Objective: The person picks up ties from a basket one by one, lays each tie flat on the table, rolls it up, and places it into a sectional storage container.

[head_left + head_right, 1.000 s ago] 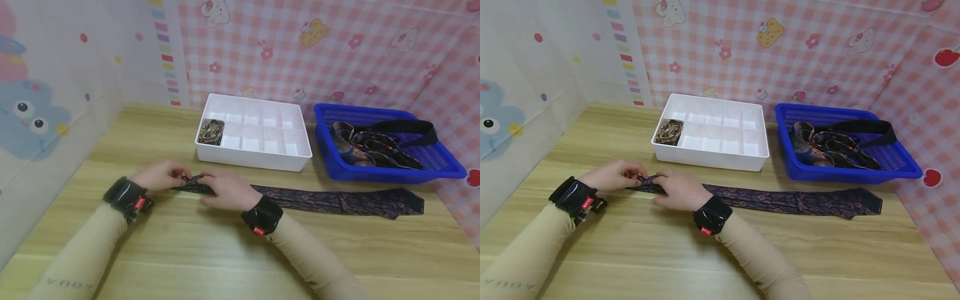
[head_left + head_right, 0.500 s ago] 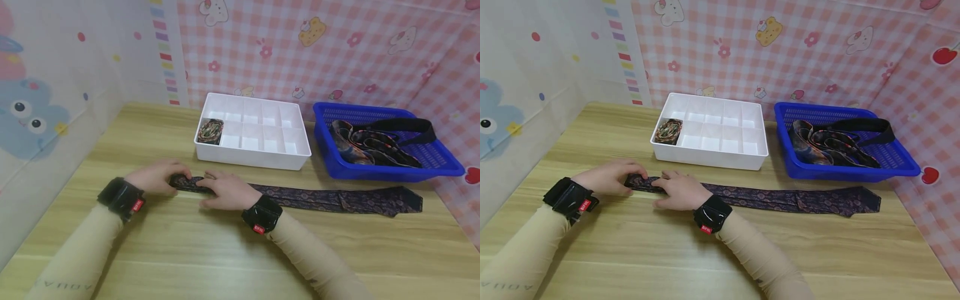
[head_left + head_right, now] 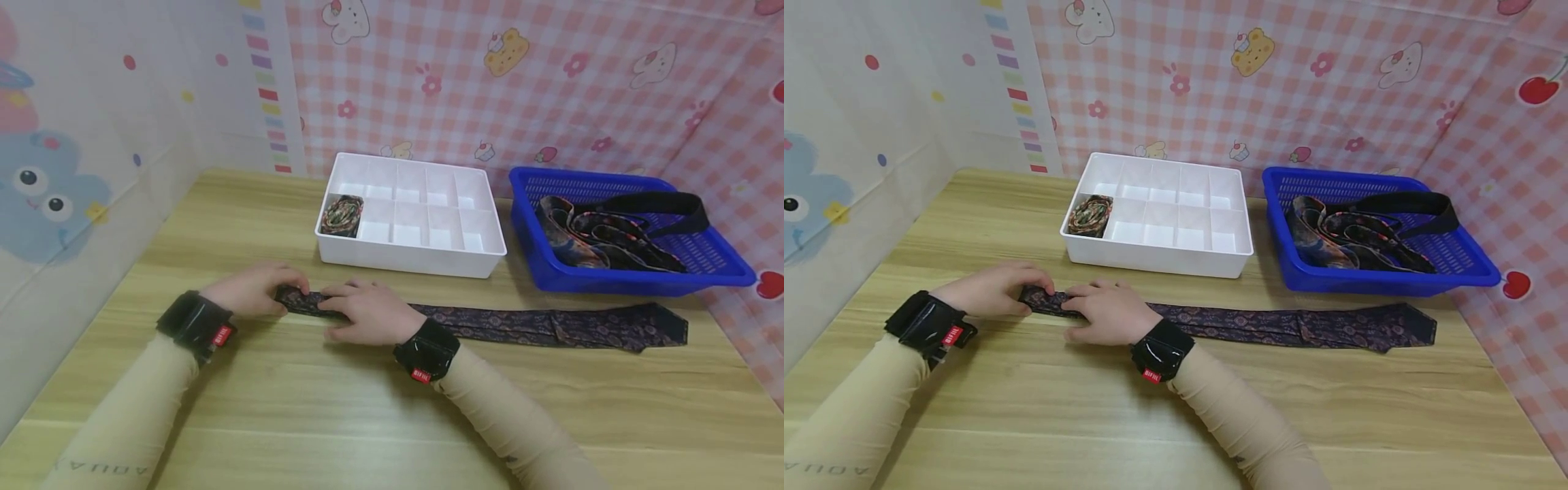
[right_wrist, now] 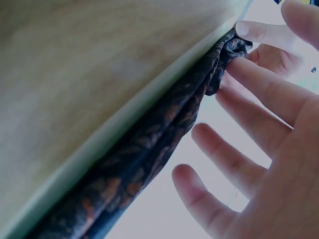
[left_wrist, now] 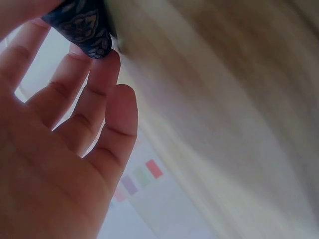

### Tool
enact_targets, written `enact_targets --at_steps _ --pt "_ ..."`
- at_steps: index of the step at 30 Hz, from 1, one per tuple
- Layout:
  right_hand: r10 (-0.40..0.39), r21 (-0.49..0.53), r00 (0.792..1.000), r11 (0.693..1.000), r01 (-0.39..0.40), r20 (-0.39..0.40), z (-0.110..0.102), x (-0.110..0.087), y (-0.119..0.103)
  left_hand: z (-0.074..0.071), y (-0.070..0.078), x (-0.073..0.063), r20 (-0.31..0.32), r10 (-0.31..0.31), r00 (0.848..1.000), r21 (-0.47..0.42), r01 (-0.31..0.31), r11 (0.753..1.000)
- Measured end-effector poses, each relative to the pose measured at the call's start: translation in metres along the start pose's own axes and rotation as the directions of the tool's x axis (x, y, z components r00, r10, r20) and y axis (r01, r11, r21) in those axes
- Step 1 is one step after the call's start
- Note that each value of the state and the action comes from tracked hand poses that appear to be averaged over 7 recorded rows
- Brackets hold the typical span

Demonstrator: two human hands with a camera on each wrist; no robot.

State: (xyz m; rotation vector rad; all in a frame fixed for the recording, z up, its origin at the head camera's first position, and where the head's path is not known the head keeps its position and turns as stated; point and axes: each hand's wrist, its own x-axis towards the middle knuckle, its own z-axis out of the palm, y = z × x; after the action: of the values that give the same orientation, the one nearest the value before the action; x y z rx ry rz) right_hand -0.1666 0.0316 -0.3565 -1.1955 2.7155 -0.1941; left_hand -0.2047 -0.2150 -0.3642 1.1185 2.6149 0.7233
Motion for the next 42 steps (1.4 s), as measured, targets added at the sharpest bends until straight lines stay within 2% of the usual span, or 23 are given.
enact_targets --at_steps 3,7,9,12,16,19,24,29,32,36,38,40,42 --pt "-0.017 -0.024 1.0 1.0 0.017 0.003 0.0 0.001 -0.001 -0.003 -0.001 -0.003 0.004 -0.082 0.997 -0.036 0.082 0.996" --pt "-0.021 -0.043 1.0 0.999 0.021 0.0 0.001 0.003 -0.001 -0.009 -0.002 -0.006 0.021 -0.196 0.98 -0.025 0.196 0.98" --pt "-0.023 -0.048 1.0 0.999 0.023 0.001 0.001 0.003 -0.001 -0.011 -0.001 -0.006 0.026 -0.21 0.977 -0.01 0.211 0.978" --pt "-0.031 -0.025 1.0 0.999 0.031 0.0 0.001 0.005 0.001 -0.012 0.002 -0.005 0.022 -0.207 0.978 -0.052 0.208 0.977" --pt "-0.052 0.025 0.998 0.998 0.053 -0.022 0.0 0.003 0.008 -0.011 0.012 0.004 0.007 -0.162 0.987 -0.16 0.161 0.974" --pt "-0.069 0.04 0.997 0.997 0.07 -0.033 -0.002 0.002 0.012 -0.009 0.022 0.011 -0.008 -0.1 0.995 -0.226 0.096 0.97" --pt "-0.062 0.042 0.998 0.997 0.063 -0.034 -0.002 -0.006 0.018 0.0 0.039 0.021 -0.032 -0.021 0.999 -0.234 0.013 0.972" --pt "-0.019 0.057 0.999 0.998 0.022 -0.044 -0.005 -0.023 0.024 0.014 0.049 0.028 -0.039 0.023 0.999 -0.188 -0.03 0.982" --pt "0.038 0.082 0.998 0.996 -0.034 -0.059 -0.008 -0.034 0.027 0.022 0.051 0.032 -0.033 0.058 0.998 -0.143 -0.062 0.988" --pt "0.114 0.111 0.983 0.989 -0.098 -0.147 -0.011 -0.047 0.03 0.029 0.051 0.034 -0.033 0.092 0.995 -0.057 -0.094 0.994" --pt "0.1 0.091 0.973 0.992 -0.082 -0.208 -0.011 -0.051 0.031 0.031 0.051 0.035 -0.04 0.123 0.992 -0.015 -0.124 0.992" --pt "0.049 0.051 0.967 0.998 -0.037 -0.249 -0.008 -0.055 0.032 0.034 0.052 0.036 -0.049 0.146 0.988 0.025 -0.145 0.989" --pt "0.008 0.006 0.968 1.0 -0.006 -0.251 -0.004 -0.059 0.033 0.038 0.053 0.038 -0.056 0.165 0.985 0.063 -0.161 0.985"
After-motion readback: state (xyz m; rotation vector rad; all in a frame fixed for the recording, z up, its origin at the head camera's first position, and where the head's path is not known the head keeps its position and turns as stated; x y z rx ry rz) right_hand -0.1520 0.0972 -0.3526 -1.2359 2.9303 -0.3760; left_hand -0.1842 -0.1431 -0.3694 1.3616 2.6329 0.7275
